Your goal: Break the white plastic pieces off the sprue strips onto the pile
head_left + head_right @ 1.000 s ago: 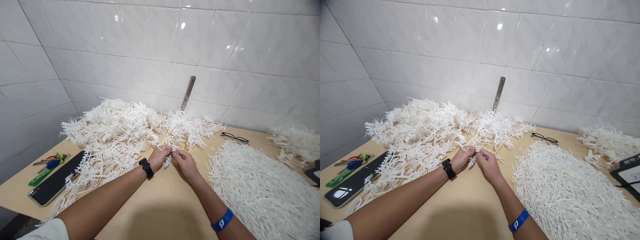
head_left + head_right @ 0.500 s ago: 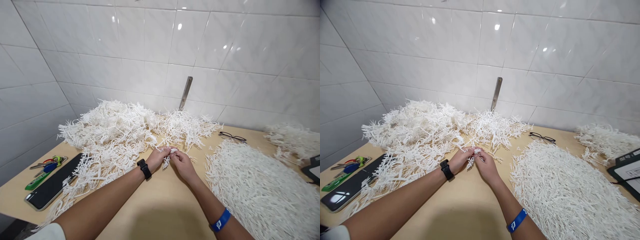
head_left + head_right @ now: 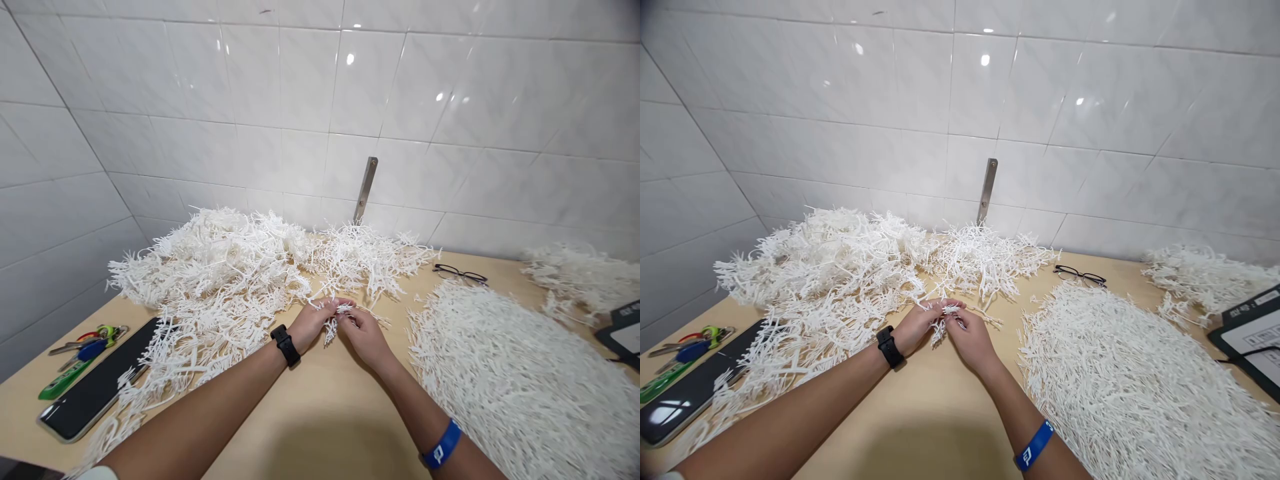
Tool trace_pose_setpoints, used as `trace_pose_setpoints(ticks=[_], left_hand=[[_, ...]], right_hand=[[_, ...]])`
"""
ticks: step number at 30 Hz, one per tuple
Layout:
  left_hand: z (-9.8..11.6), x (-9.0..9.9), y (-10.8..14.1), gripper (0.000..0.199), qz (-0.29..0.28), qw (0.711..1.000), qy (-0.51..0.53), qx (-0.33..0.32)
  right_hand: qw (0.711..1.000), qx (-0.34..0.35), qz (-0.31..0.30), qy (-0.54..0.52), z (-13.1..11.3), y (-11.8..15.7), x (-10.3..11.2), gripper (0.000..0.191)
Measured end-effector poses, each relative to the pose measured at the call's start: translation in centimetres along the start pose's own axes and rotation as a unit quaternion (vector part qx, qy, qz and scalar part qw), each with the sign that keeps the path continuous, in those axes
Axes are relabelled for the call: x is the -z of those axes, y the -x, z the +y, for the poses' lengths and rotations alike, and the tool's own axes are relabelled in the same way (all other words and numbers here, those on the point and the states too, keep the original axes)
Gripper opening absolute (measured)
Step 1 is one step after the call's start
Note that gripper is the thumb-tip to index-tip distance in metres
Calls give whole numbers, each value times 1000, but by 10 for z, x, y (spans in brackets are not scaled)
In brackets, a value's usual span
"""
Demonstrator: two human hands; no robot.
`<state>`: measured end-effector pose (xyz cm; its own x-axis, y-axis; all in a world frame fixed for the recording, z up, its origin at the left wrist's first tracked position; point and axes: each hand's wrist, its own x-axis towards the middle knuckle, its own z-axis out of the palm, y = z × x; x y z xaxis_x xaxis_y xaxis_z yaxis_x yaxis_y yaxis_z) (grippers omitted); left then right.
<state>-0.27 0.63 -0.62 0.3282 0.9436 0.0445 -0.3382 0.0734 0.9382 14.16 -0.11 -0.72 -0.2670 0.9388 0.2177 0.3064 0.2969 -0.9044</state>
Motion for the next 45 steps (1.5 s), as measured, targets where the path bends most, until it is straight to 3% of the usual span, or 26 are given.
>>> trace_pose_setpoints(ticks=[36, 45], left_hand=[[1, 0, 1, 38, 4, 1000, -15, 5], [-5, 5, -3, 24, 26, 1000, -9, 12]], right_hand=[[1000, -13, -11, 2, 3, 0, -1, 26], [1000, -3, -15, -4, 2, 1, -3, 31]])
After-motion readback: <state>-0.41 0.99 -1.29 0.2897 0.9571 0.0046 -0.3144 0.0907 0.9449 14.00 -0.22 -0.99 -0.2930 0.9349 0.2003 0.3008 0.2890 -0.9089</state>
